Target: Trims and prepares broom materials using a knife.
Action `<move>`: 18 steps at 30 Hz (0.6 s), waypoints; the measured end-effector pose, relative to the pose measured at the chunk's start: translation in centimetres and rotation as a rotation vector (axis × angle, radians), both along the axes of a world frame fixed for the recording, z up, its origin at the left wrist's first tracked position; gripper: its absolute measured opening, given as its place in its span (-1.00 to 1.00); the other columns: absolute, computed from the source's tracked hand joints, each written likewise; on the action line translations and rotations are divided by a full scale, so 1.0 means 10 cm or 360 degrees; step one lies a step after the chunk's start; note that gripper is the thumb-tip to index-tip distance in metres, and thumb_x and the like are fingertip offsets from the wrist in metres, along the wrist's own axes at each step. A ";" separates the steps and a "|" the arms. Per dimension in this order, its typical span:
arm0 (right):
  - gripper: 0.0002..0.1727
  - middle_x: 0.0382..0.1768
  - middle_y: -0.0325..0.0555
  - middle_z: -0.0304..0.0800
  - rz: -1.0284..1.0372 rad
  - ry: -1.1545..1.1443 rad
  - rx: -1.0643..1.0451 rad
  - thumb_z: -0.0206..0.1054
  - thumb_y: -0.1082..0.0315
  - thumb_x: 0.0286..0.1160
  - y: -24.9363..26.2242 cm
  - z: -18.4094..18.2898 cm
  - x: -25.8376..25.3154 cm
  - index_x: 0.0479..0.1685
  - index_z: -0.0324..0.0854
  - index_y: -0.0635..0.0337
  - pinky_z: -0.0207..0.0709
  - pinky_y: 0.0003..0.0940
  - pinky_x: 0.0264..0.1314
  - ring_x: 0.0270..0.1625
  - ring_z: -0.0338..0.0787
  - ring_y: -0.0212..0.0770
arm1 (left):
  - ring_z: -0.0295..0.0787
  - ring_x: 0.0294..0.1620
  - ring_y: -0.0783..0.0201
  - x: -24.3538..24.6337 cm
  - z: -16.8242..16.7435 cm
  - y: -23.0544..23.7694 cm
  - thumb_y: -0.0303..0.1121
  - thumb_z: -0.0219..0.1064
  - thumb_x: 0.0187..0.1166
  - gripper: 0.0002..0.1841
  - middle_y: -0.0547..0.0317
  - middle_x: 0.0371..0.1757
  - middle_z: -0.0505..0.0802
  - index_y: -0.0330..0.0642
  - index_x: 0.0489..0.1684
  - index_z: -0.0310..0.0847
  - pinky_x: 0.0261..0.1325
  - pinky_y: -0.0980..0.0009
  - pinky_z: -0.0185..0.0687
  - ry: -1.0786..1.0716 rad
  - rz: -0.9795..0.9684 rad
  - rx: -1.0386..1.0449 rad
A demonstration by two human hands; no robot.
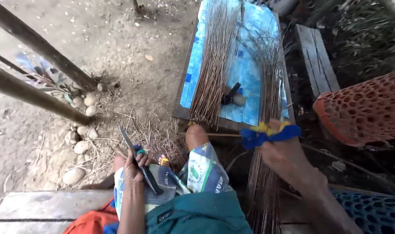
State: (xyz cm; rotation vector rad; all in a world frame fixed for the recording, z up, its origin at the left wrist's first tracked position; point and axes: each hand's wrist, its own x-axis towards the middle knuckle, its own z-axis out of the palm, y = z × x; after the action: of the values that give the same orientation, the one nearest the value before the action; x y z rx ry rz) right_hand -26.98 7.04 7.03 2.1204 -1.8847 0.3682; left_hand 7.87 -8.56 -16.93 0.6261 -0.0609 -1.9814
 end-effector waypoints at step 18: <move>-0.80 0.25 0.30 0.76 0.0462 -0.0117 -0.0192 0.25 0.58 0.60 -1.92 -0.45 -0.92 -0.07 0.83 0.28 0.17 0.32 0.66 0.41 0.68 0.28 | 0.45 -0.81 0.46 -0.11 -0.14 -0.17 0.01 -0.31 0.90 -0.45 0.38 -0.73 0.56 -0.14 0.03 0.61 -0.70 0.50 0.52 -0.0400 -0.0119 0.0267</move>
State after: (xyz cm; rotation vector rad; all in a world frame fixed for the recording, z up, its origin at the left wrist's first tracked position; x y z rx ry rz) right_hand -36.15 -12.18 2.54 2.3278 -1.5466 0.6126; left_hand 6.80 -10.28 -18.33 0.9930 -0.0725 -1.9831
